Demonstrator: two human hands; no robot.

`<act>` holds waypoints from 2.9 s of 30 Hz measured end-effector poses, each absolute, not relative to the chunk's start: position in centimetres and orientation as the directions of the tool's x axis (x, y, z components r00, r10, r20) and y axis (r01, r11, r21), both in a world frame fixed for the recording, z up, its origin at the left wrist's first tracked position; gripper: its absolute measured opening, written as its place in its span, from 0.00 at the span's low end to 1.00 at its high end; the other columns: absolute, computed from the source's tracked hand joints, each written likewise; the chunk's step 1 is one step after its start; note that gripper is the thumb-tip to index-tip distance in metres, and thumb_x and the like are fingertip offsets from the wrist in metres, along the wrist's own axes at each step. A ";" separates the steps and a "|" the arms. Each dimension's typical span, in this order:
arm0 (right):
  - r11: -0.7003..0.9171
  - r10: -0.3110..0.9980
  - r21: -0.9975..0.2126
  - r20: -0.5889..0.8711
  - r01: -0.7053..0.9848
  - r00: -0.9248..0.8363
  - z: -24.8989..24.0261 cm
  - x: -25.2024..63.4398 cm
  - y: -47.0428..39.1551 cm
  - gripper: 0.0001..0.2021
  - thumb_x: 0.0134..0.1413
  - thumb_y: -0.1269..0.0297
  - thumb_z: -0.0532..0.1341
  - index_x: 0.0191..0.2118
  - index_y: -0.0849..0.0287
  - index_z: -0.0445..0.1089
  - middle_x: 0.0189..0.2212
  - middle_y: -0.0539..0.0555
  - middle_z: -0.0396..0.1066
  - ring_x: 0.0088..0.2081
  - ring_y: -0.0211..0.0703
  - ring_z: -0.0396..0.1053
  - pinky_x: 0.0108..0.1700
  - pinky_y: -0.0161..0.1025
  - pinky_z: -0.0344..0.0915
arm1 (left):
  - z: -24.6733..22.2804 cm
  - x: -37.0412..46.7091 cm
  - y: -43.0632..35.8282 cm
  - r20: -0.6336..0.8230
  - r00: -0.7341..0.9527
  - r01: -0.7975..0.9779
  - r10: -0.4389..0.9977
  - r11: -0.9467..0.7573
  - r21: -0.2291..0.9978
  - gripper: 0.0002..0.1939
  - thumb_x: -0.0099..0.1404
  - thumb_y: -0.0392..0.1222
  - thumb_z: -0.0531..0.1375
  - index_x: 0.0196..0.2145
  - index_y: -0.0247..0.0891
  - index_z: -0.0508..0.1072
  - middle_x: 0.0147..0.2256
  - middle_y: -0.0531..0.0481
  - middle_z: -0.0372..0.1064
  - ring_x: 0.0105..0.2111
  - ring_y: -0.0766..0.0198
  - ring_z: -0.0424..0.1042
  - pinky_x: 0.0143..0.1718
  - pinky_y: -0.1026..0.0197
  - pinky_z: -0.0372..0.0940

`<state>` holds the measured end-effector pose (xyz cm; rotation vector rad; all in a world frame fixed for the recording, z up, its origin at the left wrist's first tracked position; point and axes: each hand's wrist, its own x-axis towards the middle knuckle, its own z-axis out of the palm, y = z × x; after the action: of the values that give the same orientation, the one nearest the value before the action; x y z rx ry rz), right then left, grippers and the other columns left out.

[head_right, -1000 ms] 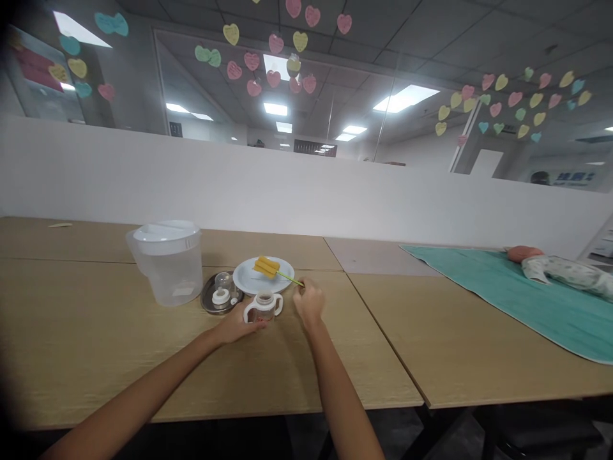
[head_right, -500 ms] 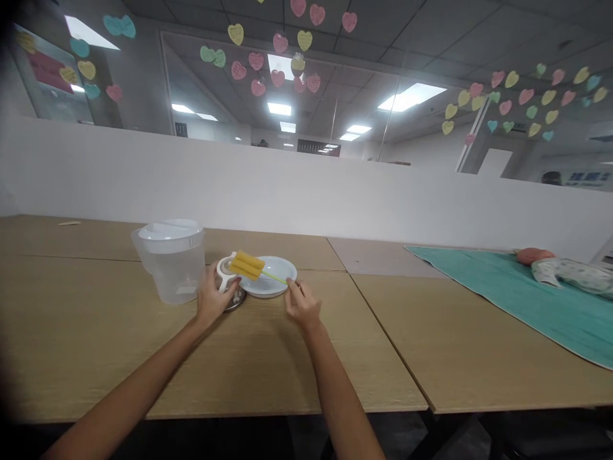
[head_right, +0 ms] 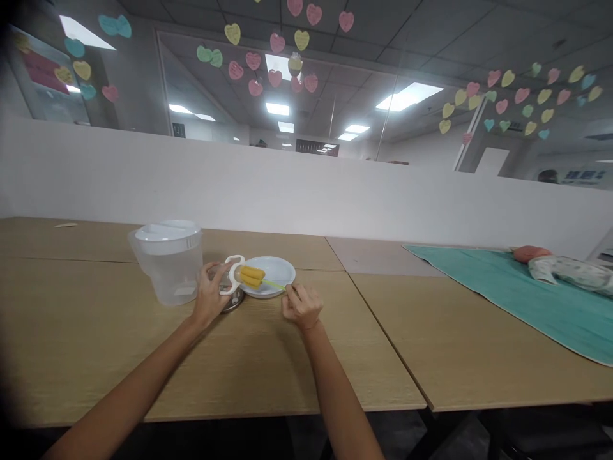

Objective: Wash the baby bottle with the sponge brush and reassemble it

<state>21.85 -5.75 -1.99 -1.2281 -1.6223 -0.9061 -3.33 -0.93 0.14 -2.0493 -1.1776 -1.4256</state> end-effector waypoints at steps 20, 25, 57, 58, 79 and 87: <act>0.246 0.290 0.074 0.946 0.966 -0.146 -1.8 20.6 -5.5 0.12 0.49 0.65 0.54 0.35 0.54 0.74 0.30 0.54 0.72 0.27 0.37 0.63 0.29 0.35 0.53 | 0.5 -2.2 -1.8 0.869 0.254 0.794 0.424 -0.605 0.063 0.26 0.55 0.35 0.58 0.52 0.47 0.66 0.49 0.43 0.53 0.50 0.52 0.57 0.52 0.48 0.57; 0.222 0.332 0.135 0.921 0.966 -0.205 -2.0 19.7 -5.4 0.12 0.49 0.65 0.54 0.36 0.54 0.75 0.29 0.53 0.72 0.26 0.35 0.62 0.27 0.34 0.50 | 0.5 -0.9 -2.3 0.858 0.241 0.812 0.454 -0.578 0.077 0.27 0.54 0.34 0.58 0.52 0.47 0.66 0.50 0.42 0.52 0.50 0.51 0.57 0.52 0.48 0.57; -0.187 0.962 -0.224 0.156 0.956 0.225 -1.4 23.7 -4.4 0.15 0.52 0.72 0.51 0.45 0.61 0.66 0.41 0.61 0.71 0.42 0.46 0.70 0.38 0.36 0.61 | -2.3 -0.2 -3.5 0.833 0.370 0.516 0.410 -0.837 0.183 0.31 0.52 0.53 0.62 0.51 0.39 0.62 0.46 0.43 0.68 0.45 0.54 0.68 0.47 0.54 0.63; -0.151 0.966 -0.235 0.171 0.960 0.193 -1.5 23.6 -4.3 0.15 0.52 0.71 0.52 0.46 0.61 0.66 0.41 0.61 0.71 0.43 0.46 0.69 0.39 0.36 0.61 | -2.4 0.2 -3.7 0.802 0.426 0.506 0.420 -0.845 0.174 0.31 0.52 0.54 0.62 0.51 0.39 0.62 0.45 0.42 0.68 0.45 0.54 0.68 0.46 0.54 0.63; -0.025 0.985 -0.808 0.081 0.588 0.153 -1.8 23.3 -1.8 0.17 0.60 0.56 0.44 0.33 0.61 0.65 0.19 0.47 0.64 0.14 0.31 0.57 0.19 0.30 0.54 | -2.2 -1.2 -1.8 0.667 0.546 0.626 0.508 -0.776 0.078 0.41 0.51 0.66 0.57 0.57 0.41 0.58 0.53 0.39 0.58 0.51 0.47 0.57 0.52 0.46 0.51; -0.078 0.992 -0.548 0.040 0.833 0.119 1.5 22.7 0.1 0.19 0.55 0.54 0.53 0.19 0.60 0.64 0.13 0.52 0.64 0.22 0.40 0.67 0.28 0.32 0.59 | -1.6 -5.3 0.6 0.784 0.206 0.736 0.586 -0.621 0.271 0.18 0.67 0.46 0.44 0.41 0.37 0.68 0.39 0.44 0.70 0.40 0.57 0.66 0.43 0.56 0.58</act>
<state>22.66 0.06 1.53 -1.9647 -1.7644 0.4835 -5.28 0.57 -1.65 -2.3077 -1.2789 -1.3830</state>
